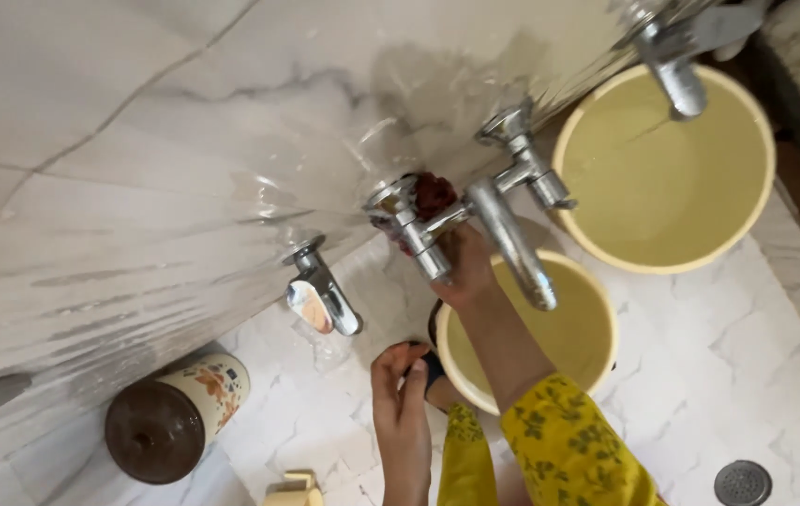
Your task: The person scrubs multiple chrome faucets and the surrounding tiled wall with a red scrubbing pad, rinsing the pad frequently under running water. They also briefly handle a pink sponge and a dark cloth while cleaning the fixtures and wall area.
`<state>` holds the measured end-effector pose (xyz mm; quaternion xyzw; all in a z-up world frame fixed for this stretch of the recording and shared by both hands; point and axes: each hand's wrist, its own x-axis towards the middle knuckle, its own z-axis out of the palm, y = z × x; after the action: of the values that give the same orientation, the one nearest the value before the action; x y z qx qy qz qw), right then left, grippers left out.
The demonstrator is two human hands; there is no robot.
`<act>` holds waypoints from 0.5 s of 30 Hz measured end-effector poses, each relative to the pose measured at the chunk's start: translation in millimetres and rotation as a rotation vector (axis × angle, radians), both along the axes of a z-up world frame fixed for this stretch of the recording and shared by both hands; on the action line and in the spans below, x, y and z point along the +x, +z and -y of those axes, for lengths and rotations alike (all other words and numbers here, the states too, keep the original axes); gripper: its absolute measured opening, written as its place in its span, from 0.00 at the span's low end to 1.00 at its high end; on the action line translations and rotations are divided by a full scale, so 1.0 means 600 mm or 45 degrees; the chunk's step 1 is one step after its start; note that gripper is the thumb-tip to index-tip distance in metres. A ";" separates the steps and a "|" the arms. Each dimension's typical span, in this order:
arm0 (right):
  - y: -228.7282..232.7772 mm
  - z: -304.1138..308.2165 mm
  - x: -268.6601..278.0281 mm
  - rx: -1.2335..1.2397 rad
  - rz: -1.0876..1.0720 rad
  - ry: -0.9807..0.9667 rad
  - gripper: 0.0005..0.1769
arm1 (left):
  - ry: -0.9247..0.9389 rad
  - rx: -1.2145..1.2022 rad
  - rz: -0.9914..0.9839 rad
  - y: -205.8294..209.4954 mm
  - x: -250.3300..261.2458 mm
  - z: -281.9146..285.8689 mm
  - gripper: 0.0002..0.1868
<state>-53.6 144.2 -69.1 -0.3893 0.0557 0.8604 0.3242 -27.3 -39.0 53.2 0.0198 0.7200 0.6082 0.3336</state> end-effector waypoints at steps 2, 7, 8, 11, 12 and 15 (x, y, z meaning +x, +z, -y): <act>0.033 0.024 0.022 0.152 -0.422 0.044 0.33 | -0.036 -0.277 0.240 0.012 -0.014 0.000 0.11; -0.091 0.032 0.040 0.476 0.208 0.260 0.12 | -0.062 -0.317 0.301 0.007 -0.049 0.001 0.11; -0.090 0.023 0.028 1.281 0.634 0.526 0.16 | -0.059 -0.339 0.324 0.012 -0.052 0.004 0.11; -0.064 -0.001 0.012 0.007 -0.013 0.175 0.05 | -0.059 -0.243 0.351 0.031 -0.067 -0.015 0.11; -0.061 0.021 0.040 0.013 -0.009 0.178 0.05 | -0.057 -0.235 0.354 0.020 -0.069 -0.007 0.11; -0.045 0.043 0.076 -0.299 0.123 0.130 0.17 | -0.109 0.116 0.226 0.001 -0.077 -0.006 0.10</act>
<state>-8.2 118.2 -96.0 -0.4680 0.1205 0.8435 0.2344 -73.7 -35.2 53.8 0.0118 0.6576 0.6249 0.4207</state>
